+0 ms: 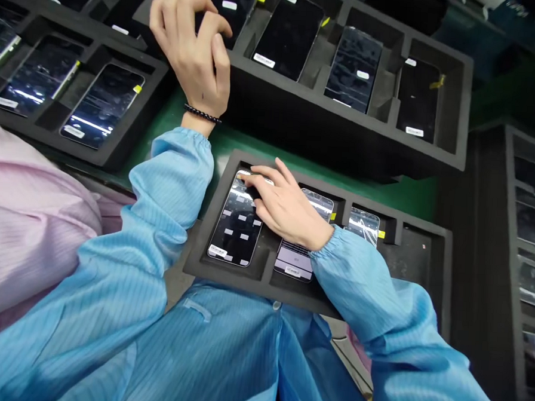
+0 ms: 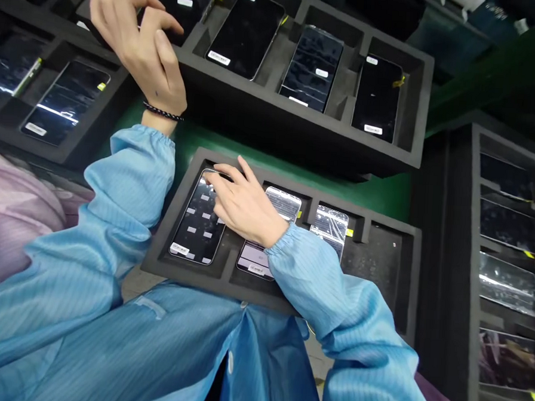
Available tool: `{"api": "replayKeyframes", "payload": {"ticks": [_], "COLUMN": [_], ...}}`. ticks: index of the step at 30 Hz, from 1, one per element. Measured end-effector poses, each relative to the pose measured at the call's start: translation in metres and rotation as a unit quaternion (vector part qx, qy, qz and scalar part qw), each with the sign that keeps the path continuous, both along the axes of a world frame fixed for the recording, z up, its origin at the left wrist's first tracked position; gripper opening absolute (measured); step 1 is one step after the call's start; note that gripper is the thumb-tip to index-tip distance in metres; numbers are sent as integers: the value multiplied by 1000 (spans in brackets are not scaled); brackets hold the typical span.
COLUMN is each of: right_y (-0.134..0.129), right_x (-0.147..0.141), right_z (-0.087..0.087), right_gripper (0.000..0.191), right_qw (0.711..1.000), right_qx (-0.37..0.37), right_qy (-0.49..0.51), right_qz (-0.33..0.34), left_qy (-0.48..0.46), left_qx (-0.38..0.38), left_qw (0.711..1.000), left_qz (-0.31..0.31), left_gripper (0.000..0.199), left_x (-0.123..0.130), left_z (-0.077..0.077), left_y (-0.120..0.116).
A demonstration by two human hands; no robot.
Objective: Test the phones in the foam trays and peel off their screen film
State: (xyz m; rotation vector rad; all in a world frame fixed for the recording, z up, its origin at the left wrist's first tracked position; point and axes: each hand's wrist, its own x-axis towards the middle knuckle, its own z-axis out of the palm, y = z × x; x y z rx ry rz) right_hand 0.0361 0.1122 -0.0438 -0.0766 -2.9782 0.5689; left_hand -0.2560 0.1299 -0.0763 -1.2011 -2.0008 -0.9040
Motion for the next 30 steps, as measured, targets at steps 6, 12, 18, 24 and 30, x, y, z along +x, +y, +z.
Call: {"api": "replayKeyframes", "payload": {"ticks": [6,12,18,24,30], "right_y": [1,1,-13,-19,-27], "right_x": [20,39,47,33,18], "right_z": [8,8,8,1,-3], "right_gripper": [36,38,36,35,39], "right_qw": [999,997,1000,1000,998], "right_qx": [6,23,11,-6,-12], "right_qy": [-14,-16,-1,-3,-16], "right_qz": [-43,-68,-6,23,68], "left_qy": [-55,-43,-50,-66,-69], "left_qx": [-20,11,-16,-38,-27], "left_qw": [998,999,998,997,997], "left_qz": [8,-11,19,22,2], "left_gripper": [55,87,99,84,104], "left_x": [-9,1,3,-1,-6], "left_z": [-6,2,5,1,-7], "left_y": [12,6,5,7,10]}}
